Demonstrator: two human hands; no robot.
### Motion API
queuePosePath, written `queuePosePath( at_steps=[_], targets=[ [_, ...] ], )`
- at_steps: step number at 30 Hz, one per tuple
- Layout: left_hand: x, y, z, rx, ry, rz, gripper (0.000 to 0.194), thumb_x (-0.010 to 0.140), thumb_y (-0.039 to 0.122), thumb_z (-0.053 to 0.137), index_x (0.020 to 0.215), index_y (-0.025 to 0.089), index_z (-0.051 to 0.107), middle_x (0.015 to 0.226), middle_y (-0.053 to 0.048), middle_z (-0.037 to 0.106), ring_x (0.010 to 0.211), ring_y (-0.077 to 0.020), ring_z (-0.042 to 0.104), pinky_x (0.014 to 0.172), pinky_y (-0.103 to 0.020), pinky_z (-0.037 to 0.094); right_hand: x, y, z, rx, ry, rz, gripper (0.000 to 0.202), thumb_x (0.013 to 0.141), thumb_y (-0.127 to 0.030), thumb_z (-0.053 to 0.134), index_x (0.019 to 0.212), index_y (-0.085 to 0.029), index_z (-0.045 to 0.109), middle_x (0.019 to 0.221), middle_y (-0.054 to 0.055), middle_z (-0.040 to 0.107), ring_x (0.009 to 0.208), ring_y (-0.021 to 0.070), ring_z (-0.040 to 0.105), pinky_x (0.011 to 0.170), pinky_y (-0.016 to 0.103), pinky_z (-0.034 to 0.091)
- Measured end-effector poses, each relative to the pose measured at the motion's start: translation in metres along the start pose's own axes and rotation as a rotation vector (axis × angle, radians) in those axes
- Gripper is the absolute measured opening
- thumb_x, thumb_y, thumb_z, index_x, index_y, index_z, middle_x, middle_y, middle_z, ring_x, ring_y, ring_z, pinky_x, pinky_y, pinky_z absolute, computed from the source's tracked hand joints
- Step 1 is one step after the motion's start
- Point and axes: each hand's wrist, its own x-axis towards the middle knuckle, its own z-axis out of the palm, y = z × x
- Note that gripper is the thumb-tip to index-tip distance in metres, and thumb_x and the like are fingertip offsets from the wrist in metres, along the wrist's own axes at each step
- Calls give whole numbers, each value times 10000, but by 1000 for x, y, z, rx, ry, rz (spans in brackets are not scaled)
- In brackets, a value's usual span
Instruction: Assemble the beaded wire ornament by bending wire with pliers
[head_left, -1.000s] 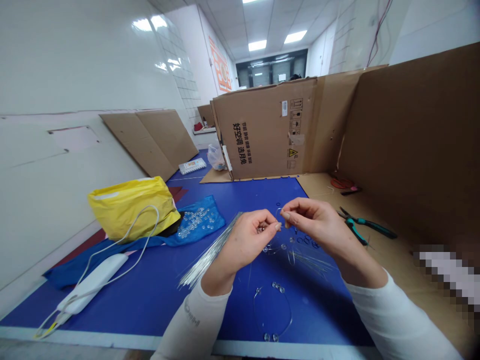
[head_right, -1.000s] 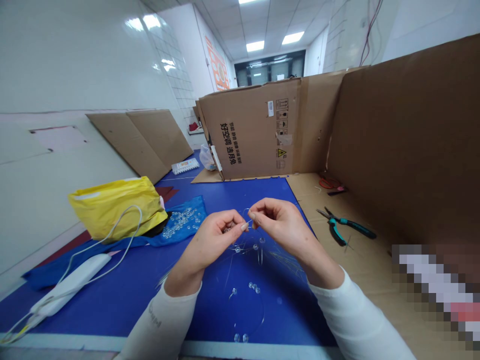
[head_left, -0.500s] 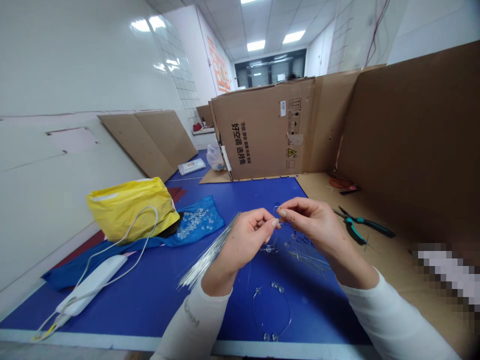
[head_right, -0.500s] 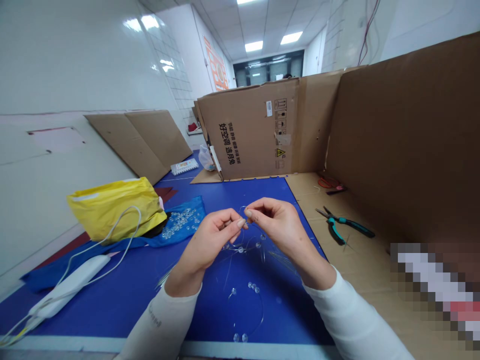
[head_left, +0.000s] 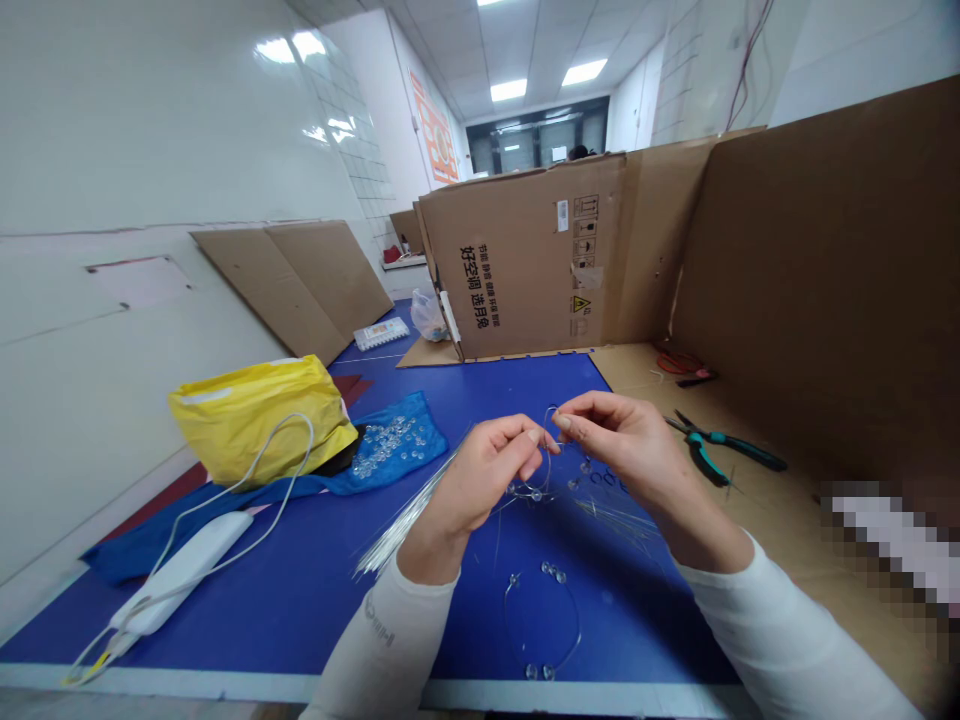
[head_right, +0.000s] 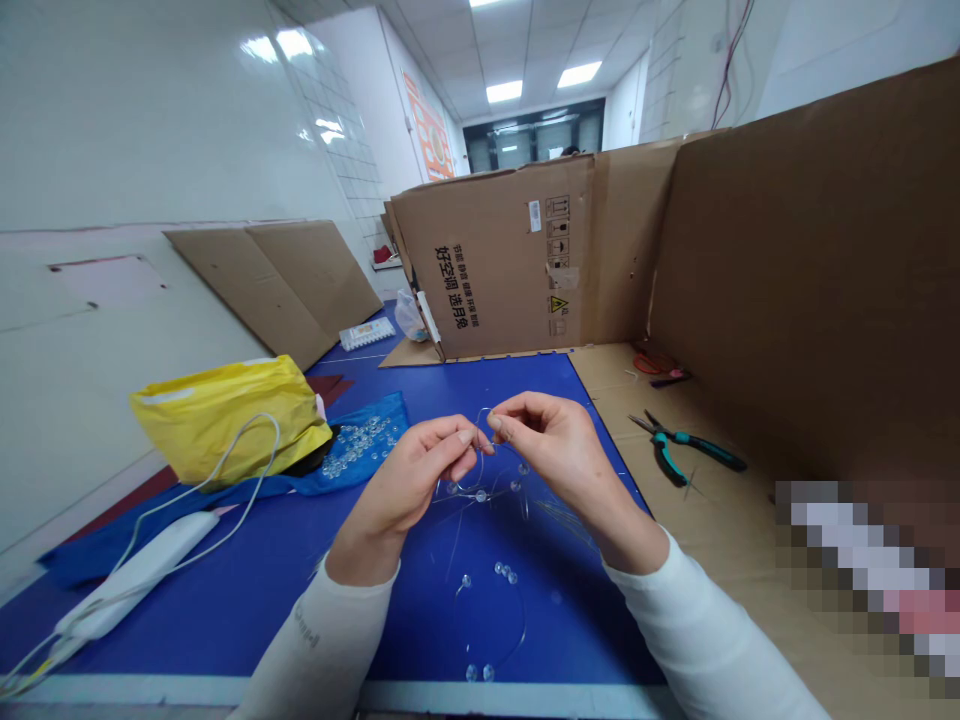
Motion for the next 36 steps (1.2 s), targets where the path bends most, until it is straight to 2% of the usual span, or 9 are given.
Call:
queuePosePath(
  at_steps=[8,18,26,32,36],
  targets=[
    [1,0,0,-26,-19,1,242,904,364,616,871,143,709,603,41,503,552,-95,389,543,-257,269,0,-1,1,-28,14,15,220,703,-405,762,743,-189,748,671,23,694,624,148,572,589,292,429],
    [-2,2,1,-10,-14,8,243,889,381,642,856,147,701,628,37,503,574,-100,391,546,-256,269,0,0,2,31,-51,-22,204,739,-393,765,723,-194,722,634,-5,651,571,120,515,559,276,413],
    [-2,2,3,-14,-14,-5,259,877,408,676,828,153,690,630,48,482,566,-92,336,556,-254,260,-2,0,4,53,-45,0,197,718,-390,786,747,-200,741,672,0,679,579,119,524,571,277,432],
    [0,1,3,21,-2,16,300,855,419,687,721,158,627,671,27,513,627,-110,389,599,-260,294,-1,3,4,55,-56,3,208,705,-400,805,754,-204,758,709,16,708,625,138,567,602,288,453],
    [1,0,3,12,0,15,288,862,408,686,735,160,618,678,28,497,644,-112,381,604,-259,289,-1,3,5,67,-61,-1,190,710,-385,802,760,-206,763,731,20,725,642,139,585,625,288,464]
  ],
)
